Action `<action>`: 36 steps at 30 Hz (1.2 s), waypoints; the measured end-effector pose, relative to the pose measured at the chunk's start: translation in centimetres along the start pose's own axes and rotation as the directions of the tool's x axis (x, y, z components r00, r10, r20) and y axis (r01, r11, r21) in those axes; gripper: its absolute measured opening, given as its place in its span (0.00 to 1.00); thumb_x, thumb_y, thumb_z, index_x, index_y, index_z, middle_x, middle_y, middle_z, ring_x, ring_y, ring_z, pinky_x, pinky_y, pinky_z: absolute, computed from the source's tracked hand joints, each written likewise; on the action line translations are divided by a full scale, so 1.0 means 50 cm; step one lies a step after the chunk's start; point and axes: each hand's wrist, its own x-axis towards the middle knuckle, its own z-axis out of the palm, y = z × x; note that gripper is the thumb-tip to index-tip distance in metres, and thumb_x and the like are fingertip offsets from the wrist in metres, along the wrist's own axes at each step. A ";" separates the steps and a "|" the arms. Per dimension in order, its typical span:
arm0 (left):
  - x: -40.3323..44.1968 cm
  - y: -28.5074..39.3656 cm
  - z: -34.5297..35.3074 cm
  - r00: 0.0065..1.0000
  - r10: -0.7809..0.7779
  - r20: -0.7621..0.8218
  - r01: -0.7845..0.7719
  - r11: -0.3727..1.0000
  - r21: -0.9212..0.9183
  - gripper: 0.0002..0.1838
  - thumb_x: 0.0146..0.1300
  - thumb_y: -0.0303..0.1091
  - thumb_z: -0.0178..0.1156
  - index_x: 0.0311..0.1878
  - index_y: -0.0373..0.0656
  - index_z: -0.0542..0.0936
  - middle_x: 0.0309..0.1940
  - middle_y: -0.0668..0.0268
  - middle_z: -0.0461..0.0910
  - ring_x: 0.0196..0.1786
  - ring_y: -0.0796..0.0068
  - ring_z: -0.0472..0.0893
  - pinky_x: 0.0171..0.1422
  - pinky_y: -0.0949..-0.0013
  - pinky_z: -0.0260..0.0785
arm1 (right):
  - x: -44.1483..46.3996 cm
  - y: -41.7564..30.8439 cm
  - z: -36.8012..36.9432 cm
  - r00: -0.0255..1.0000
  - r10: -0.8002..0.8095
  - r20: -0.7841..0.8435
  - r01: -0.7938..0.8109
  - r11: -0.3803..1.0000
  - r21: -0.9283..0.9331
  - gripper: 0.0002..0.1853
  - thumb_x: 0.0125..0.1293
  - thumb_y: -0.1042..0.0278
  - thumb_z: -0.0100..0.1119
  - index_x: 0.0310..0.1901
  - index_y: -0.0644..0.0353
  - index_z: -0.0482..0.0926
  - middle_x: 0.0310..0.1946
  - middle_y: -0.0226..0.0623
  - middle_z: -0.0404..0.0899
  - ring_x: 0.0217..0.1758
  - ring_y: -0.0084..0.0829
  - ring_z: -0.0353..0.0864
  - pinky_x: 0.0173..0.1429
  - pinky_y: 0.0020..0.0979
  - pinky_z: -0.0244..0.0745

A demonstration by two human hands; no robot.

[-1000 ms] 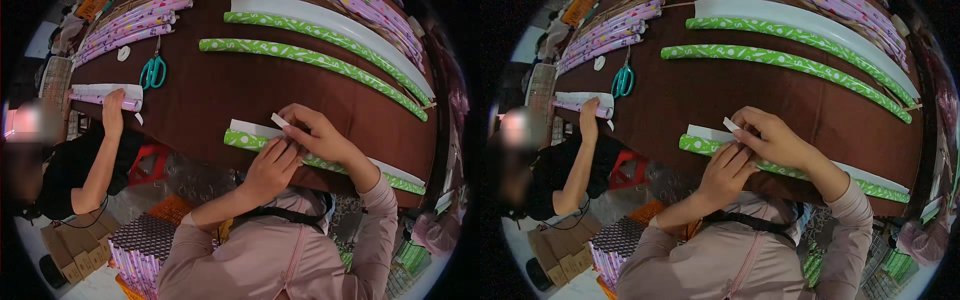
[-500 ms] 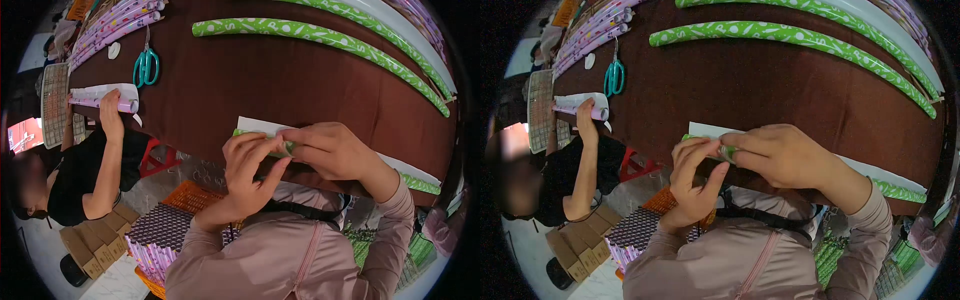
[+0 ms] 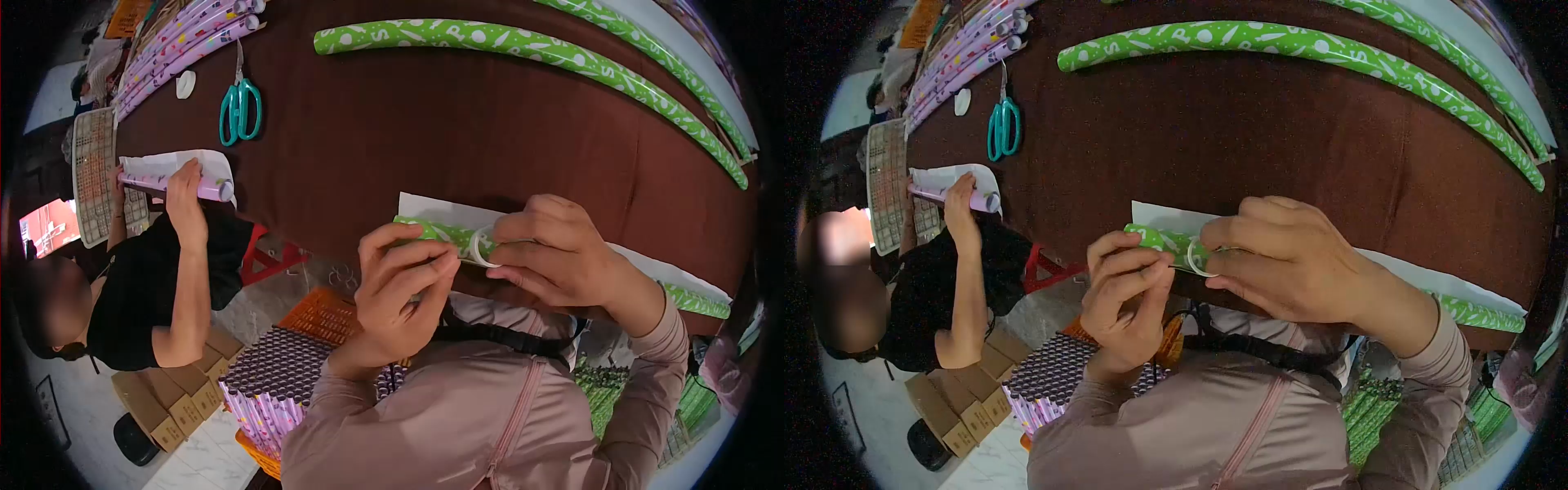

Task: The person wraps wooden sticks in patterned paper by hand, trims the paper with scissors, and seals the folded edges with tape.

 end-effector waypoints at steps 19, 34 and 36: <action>0.032 -0.037 -0.001 0.893 -0.415 -0.174 0.404 0.910 -0.097 0.29 0.55 0.18 0.69 0.60 0.38 0.71 0.32 0.69 0.80 0.50 0.77 0.76 0.63 0.68 0.64 | -0.005 0.022 -0.002 0.948 0.302 0.098 -0.311 0.947 0.085 0.11 0.51 0.70 0.68 0.38 0.58 0.85 0.20 0.30 0.73 0.29 0.33 0.65 0.36 0.35 0.58; 0.046 -0.042 -0.018 0.866 -0.497 -0.052 0.486 0.862 -0.143 0.26 0.55 0.14 0.67 0.57 0.38 0.72 0.36 0.71 0.75 0.44 0.83 0.73 0.53 0.79 0.66 | -0.017 0.025 0.019 0.962 0.265 -0.060 -0.259 0.961 0.093 0.09 0.47 0.78 0.68 0.34 0.60 0.86 0.16 0.29 0.72 0.20 0.30 0.63 0.31 0.34 0.52; 0.051 -0.038 -0.016 0.843 -0.533 -0.065 0.521 0.841 -0.146 0.25 0.55 0.15 0.67 0.56 0.39 0.73 0.37 0.71 0.75 0.44 0.83 0.73 0.55 0.77 0.64 | -0.011 0.019 0.005 0.945 0.327 0.029 -0.328 0.938 0.113 0.09 0.48 0.78 0.69 0.34 0.60 0.86 0.16 0.29 0.72 0.19 0.30 0.63 0.32 0.33 0.53</action>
